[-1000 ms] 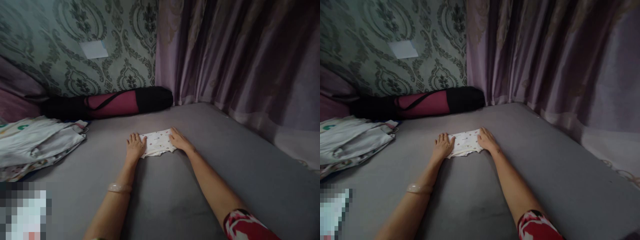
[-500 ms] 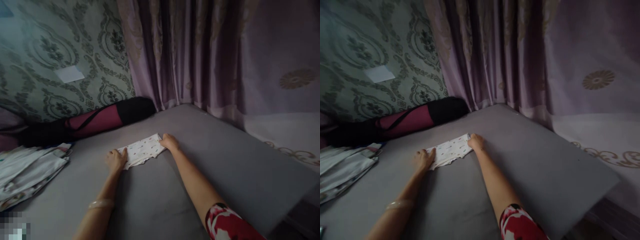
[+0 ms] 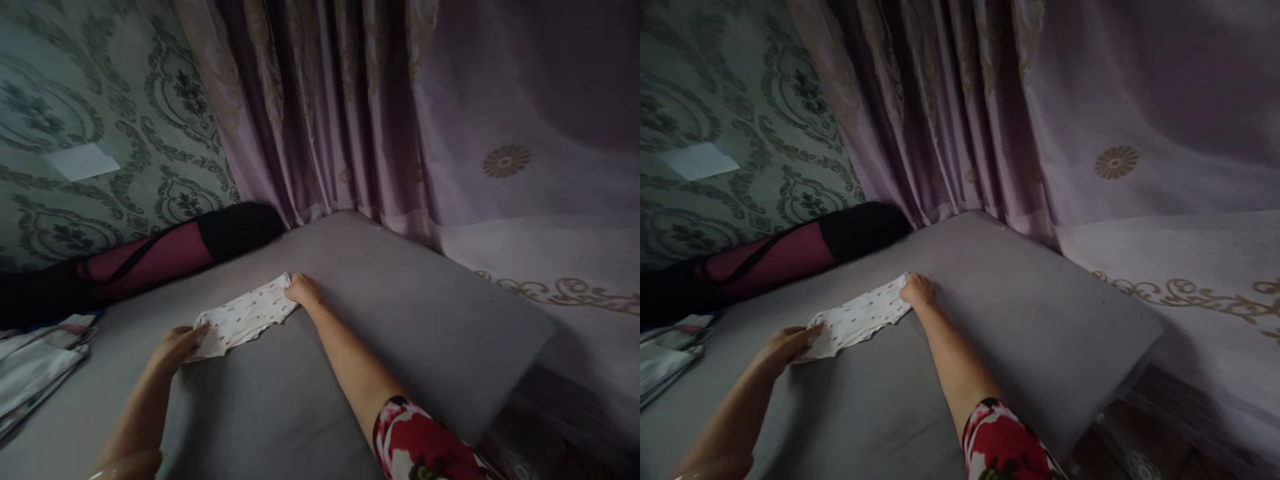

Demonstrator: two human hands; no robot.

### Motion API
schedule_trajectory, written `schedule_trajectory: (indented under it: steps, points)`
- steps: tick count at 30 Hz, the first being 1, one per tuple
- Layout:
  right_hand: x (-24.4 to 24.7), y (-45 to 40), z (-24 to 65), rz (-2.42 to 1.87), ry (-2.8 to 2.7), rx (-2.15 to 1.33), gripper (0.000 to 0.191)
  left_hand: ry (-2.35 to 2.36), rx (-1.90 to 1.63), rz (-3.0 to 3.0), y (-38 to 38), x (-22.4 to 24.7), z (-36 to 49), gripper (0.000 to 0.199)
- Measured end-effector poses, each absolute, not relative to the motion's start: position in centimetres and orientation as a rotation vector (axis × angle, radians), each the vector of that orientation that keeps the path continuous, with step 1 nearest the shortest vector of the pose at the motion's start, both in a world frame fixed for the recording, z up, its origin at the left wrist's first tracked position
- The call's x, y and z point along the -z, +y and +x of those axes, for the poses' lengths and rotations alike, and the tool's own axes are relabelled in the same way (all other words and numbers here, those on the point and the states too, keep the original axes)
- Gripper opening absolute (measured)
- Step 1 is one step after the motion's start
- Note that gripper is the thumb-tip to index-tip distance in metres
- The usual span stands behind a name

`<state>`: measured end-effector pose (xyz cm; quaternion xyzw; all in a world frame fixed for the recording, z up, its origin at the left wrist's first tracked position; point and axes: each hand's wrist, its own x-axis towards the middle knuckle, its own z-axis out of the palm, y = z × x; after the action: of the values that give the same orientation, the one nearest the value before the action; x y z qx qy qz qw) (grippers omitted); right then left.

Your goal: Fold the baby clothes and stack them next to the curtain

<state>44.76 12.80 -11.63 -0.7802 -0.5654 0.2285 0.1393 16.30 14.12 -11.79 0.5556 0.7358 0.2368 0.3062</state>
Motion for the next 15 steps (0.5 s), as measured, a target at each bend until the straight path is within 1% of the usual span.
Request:
schedule_trajectory:
  steps: [3, 6, 10, 15]
  points:
    - [11.5, 12.8, 45.2, -2.218, -1.625, -0.699, 0.039, 1.922, -0.569, 1.434, 13.9, 10.8, 16.6, 0.034]
    - [11.5, 12.9, 45.6, -2.180, -1.613, -0.758, 0.037, 1.966, -0.599, 1.463, 14.6, 9.8, 17.0, 0.025]
    - [11.4, 13.4, 46.3, -2.133, -1.594, -0.822, 0.032, 1.940, -0.656, 1.572, 15.9, 7.2, 18.9, 0.022]
    - [10.5, 12.9, 49.7, -2.104, -1.569, -0.823, 0.021, 1.764, -0.831, 1.597, 15.8, 3.3, 24.8, 0.021]
